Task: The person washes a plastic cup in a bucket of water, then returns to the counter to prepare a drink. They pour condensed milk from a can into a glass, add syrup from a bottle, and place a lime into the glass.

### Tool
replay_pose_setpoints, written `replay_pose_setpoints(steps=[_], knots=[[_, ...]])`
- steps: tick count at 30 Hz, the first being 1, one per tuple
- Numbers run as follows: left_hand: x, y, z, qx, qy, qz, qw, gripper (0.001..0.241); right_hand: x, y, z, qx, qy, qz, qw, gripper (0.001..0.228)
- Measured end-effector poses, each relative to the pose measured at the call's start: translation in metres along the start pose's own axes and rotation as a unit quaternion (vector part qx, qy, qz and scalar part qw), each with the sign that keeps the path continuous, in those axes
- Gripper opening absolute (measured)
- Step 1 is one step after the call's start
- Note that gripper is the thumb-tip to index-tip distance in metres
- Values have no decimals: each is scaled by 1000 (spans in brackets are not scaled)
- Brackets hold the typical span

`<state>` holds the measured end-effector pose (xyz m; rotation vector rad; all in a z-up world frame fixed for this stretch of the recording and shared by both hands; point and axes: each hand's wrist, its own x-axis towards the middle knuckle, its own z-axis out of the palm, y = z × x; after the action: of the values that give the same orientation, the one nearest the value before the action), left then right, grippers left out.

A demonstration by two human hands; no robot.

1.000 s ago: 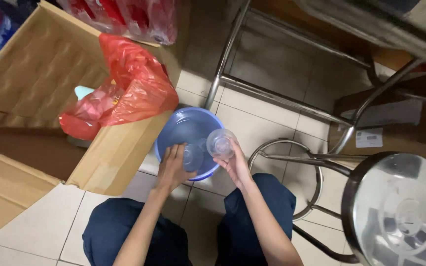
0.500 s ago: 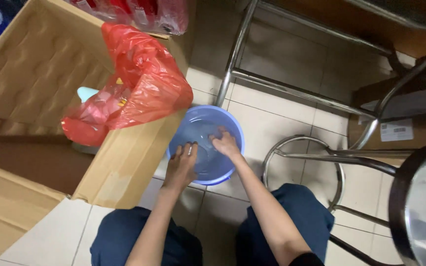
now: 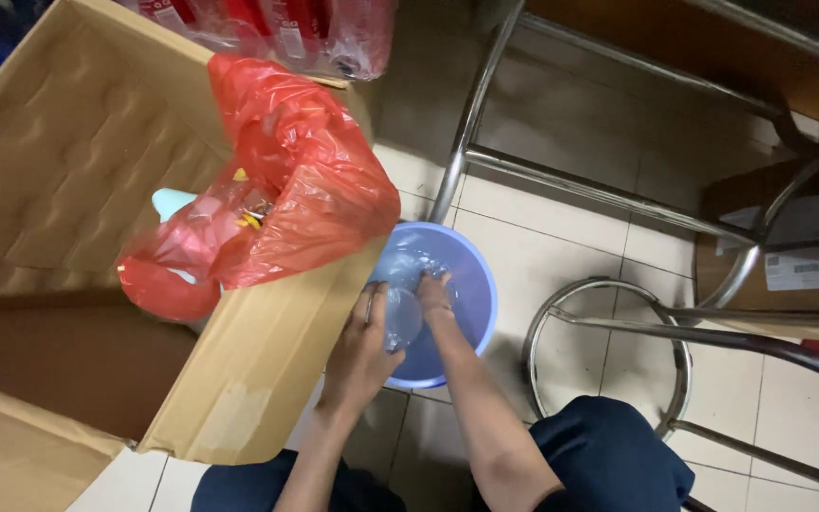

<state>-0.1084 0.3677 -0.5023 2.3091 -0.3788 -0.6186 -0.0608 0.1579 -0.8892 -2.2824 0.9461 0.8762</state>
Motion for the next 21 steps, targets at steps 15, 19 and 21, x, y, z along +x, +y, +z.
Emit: replay_pose_setpoints(steps=[15, 19, 21], knots=[[12, -15, 4, -102, 176, -5, 979, 89, -144, -27, -91, 70, -13, -93, 993, 69], [21, -30, 15, -134, 180, -14, 975, 94, -177, 4, -119, 64, 15, -83, 994, 60], [22, -22, 9, -142, 182, -2, 973, 95, -212, 2, -139, 132, 20, -92, 987, 59]])
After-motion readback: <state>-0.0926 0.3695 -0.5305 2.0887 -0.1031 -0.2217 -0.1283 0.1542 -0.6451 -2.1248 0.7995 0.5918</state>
